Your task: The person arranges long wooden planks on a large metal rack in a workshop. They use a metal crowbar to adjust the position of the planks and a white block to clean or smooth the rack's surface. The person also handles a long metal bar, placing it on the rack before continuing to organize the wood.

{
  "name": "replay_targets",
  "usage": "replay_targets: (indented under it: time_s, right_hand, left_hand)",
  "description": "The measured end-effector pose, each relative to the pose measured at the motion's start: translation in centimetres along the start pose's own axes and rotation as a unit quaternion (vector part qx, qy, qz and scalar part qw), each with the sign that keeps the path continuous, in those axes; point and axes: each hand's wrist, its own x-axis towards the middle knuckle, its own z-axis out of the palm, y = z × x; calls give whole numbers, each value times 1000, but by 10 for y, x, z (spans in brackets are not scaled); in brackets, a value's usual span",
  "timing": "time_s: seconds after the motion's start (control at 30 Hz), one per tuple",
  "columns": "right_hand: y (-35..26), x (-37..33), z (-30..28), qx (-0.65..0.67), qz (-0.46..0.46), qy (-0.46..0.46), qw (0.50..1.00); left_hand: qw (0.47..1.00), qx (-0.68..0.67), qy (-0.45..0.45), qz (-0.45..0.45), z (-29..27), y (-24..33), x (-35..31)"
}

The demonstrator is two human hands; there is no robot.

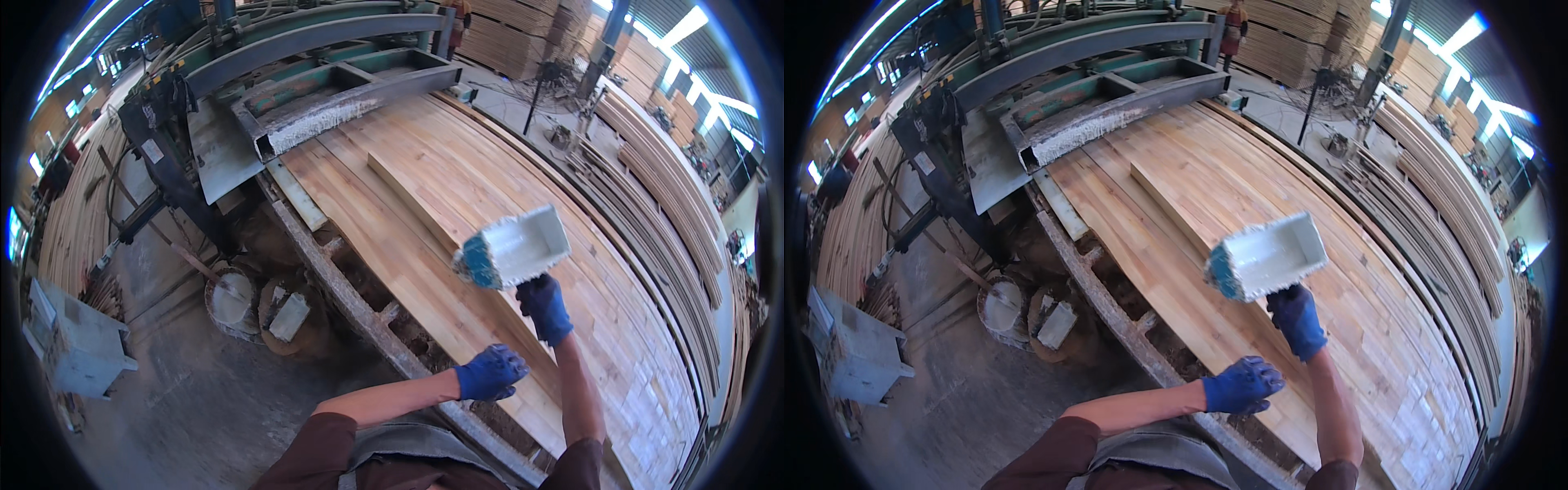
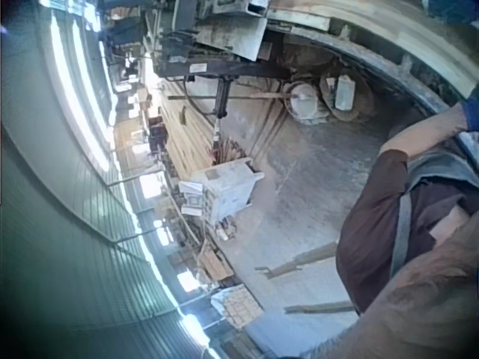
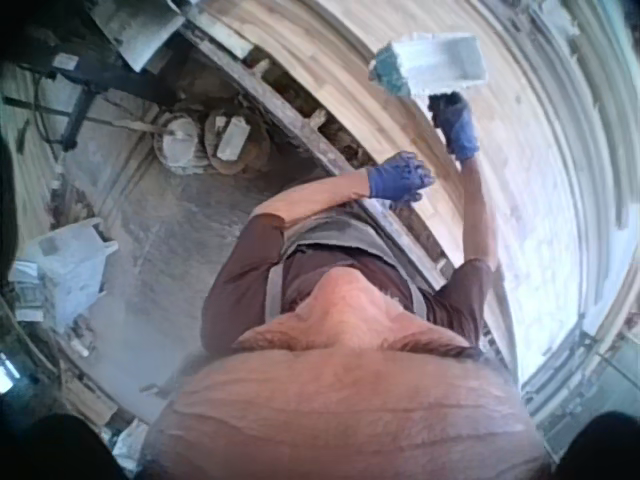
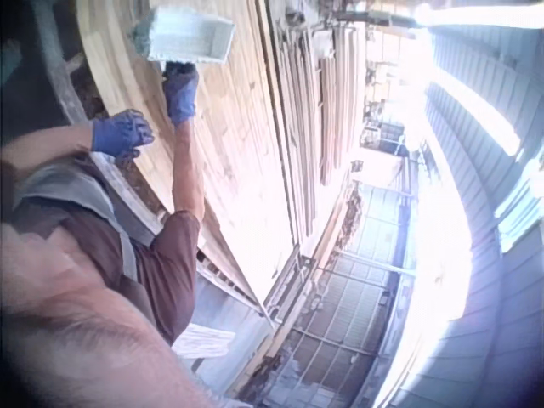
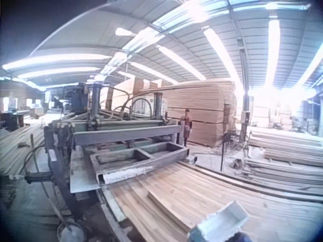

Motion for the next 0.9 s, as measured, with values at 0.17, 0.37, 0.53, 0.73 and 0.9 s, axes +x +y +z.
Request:
replay_targets:
  time_s: [0.17, 0.37, 0.53, 0.73, 0.9]
  right_hand:
    - [15, 49, 6, 32, 57, 3, 998]
    - [12, 175, 80, 31, 71, -10, 997]
    - [-57, 281, 196, 12, 29, -40, 999]
    - [-119, 379, 298, 108, -19, -63, 992]
    - [-125, 399, 303, 72, -55, -91, 992]
  left_hand:
    - [998, 28, 32, 36, 16, -66, 48]
    - [992, 97, 76, -10, 47, -174, 74]
    - [987, 21, 109, -118, 136, -189, 74]
    - [937, -265, 117, -193, 88, -182, 72]
    - [961, -180, 124, -171, 82, -181, 72]
